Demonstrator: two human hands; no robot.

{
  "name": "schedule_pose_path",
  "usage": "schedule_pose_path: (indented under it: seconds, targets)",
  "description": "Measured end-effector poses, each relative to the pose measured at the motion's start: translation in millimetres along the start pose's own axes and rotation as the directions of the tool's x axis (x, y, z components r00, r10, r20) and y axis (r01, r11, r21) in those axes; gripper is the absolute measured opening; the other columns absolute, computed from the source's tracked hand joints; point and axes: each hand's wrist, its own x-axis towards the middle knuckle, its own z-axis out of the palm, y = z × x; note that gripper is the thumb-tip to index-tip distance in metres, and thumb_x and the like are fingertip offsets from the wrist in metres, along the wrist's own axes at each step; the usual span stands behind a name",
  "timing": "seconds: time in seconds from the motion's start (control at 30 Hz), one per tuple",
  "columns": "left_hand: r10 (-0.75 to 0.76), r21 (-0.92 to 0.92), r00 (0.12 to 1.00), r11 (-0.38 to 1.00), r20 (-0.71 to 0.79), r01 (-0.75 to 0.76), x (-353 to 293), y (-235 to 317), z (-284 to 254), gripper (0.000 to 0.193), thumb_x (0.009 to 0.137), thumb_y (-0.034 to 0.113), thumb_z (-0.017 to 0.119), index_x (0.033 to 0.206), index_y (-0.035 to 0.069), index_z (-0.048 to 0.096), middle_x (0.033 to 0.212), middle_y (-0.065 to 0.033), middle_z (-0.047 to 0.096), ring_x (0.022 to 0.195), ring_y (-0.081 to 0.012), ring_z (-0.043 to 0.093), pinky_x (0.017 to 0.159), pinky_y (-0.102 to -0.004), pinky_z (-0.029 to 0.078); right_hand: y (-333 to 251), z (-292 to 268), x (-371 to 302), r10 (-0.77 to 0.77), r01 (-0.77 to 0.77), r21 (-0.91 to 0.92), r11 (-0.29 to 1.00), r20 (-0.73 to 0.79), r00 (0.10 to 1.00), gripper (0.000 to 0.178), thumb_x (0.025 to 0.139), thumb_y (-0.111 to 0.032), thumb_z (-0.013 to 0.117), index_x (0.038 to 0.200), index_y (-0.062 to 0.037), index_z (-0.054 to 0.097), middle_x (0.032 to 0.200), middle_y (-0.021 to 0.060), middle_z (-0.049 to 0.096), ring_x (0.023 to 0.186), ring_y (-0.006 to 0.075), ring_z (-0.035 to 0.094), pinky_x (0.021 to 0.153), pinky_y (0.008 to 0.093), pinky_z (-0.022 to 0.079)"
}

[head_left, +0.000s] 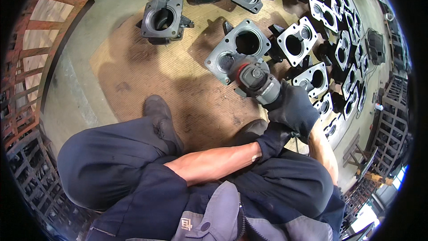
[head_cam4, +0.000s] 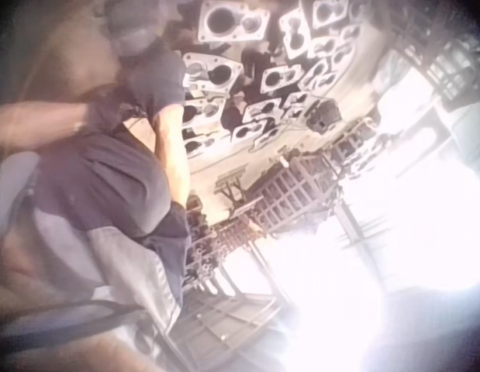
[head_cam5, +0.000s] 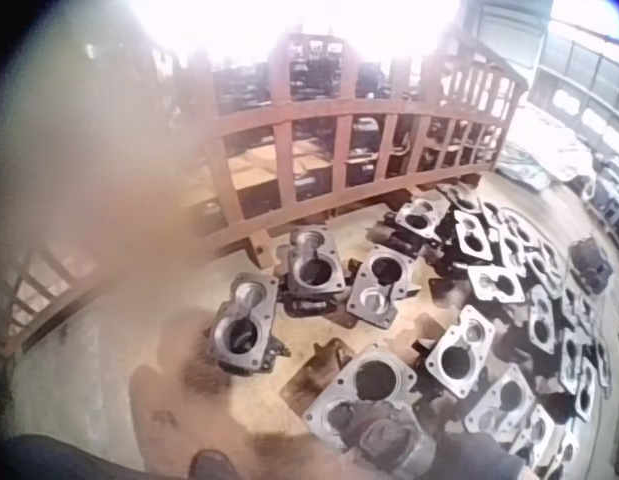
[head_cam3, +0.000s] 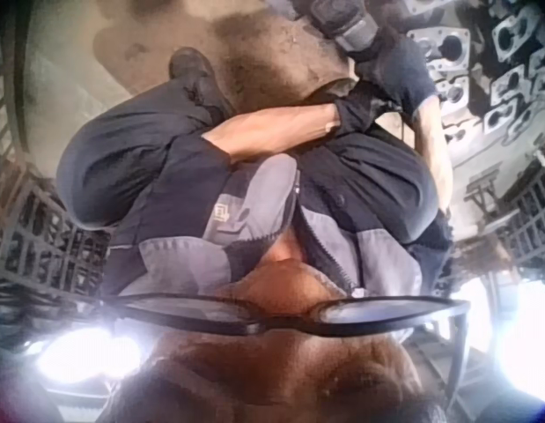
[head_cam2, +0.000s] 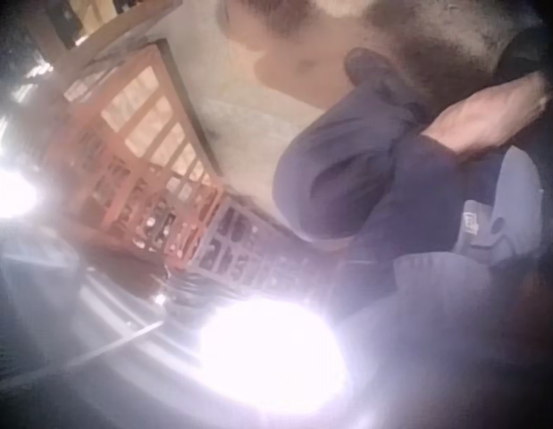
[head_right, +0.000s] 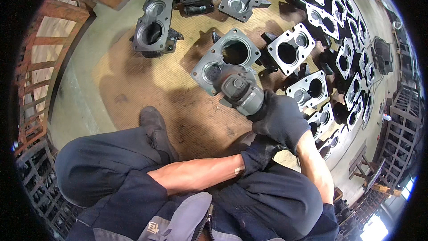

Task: The person sits on the floor and uses a handheld angle grinder to smooth the inner surfaces of multiple metal engine parts. They handle each part one at a time, repositioning them as needed to access different areas.

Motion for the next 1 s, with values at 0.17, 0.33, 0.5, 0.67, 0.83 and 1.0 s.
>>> schedule_pose_path:
  seconds: [0.17, 0.33, 0.5, 0.67, 0.83, 1.0]
  targets:
    - [-0.053, -0.059, 0.999, 0.997, -0.012, 0.053, -11, 3, -6, 0.046, 0.098, 0.008, 0.059, 0.142, 0.003, 0.049, 0.143, -0.0145, 0.052, 0.134, -0.0224, 0.047, 0.112, -0.0325, 0.038, -15, -1, 5, -0.035, 0.036, -0.024, 0.999, 0.059, 0.998, 0.049, 0.063, -0.028, 0.078, 0.103, -0.0021, 0.066, 0.085, 0.0232, 0.071, 0.085, 0.0417, 0.07, 0.079, 0.0451, 0.056]
    - [-0.096, 0.103, 0.994, 0.991, 0.06, 0.089, -12, 17, -30, 0.049, 0.1, 0.01, 0.054, 0.148, 0.004, 0.043, 0.151, -0.0151, 0.045, 0.14, -0.0239, 0.042, 0.117, -0.0337, 0.033, -24, -2, 17, -0.058, 0.061, -0.045, 0.997, 0.074, 0.996, 0.047, 0.063, -0.027, 0.078, 0.1, -0.0012, 0.065, 0.084, 0.0241, 0.071, 0.085, 0.0423, 0.07, 0.078, 0.0454, 0.056]
    - [0.052, 0.249, 0.998, 0.967, 0.037, -0.059, -15, 12, -32, 0.05, 0.1, 0.013, 0.056, 0.147, 0.004, 0.044, 0.15, -0.0172, 0.046, 0.139, -0.0262, 0.043, 0.116, -0.0345, 0.034, -27, -2, 19, -0.076, 0.077, -0.023, 0.997, 0.067, 0.995, 0.05, 0.06, -0.024, 0.079, 0.101, 0.0011, 0.064, 0.083, 0.0253, 0.07, 0.083, 0.0439, 0.069, 0.075, 0.0445, 0.056]
    - [-0.014, 0.252, 0.998, 0.967, -0.055, 0.027, -4, 5, -41, 0.043, 0.101, 0.013, 0.055, 0.142, 0.003, 0.048, 0.14, -0.0149, 0.054, 0.128, -0.023, 0.051, 0.108, -0.0325, 0.041, -36, 0, 35, -0.141, 0.144, -0.059, 0.988, 0.063, 0.988, 0.05, 0.06, -0.024, 0.08, 0.101, 0.0013, 0.064, 0.082, 0.0252, 0.069, 0.083, 0.0442, 0.069, 0.075, 0.0453, 0.056]
    - [0.169, 0.277, 0.977, 0.952, -0.129, -0.128, -8, -5, -27, 0.041, 0.098, 0.015, 0.061, 0.136, 0.003, 0.055, 0.136, -0.0162, 0.059, 0.125, -0.0243, 0.055, 0.105, -0.0352, 0.043, -28, 1, 27, -0.095, 0.096, -0.024, 0.995, 0.059, 0.994, 0.046, 0.063, -0.027, 0.078, 0.099, -0.0018, 0.065, 0.086, 0.0255, 0.07, 0.087, 0.0439, 0.069, 0.08, 0.0465, 0.056]
    - [0.055, -0.021, 0.996, 0.998, -0.074, -0.056, -9, 1, -1, 0.031, 0.098, 0.016, 0.062, 0.124, 0.0, 0.062, 0.121, -0.0139, 0.064, 0.111, -0.0223, 0.059, 0.097, -0.0344, 0.047, -3, 1, 0, 0.041, -0.04, -0.016, 0.999, 0.035, 0.999, 0.05, 0.062, -0.028, 0.079, 0.104, -0.0026, 0.067, 0.088, 0.0239, 0.072, 0.089, 0.041, 0.07, 0.081, 0.0442, 0.057]
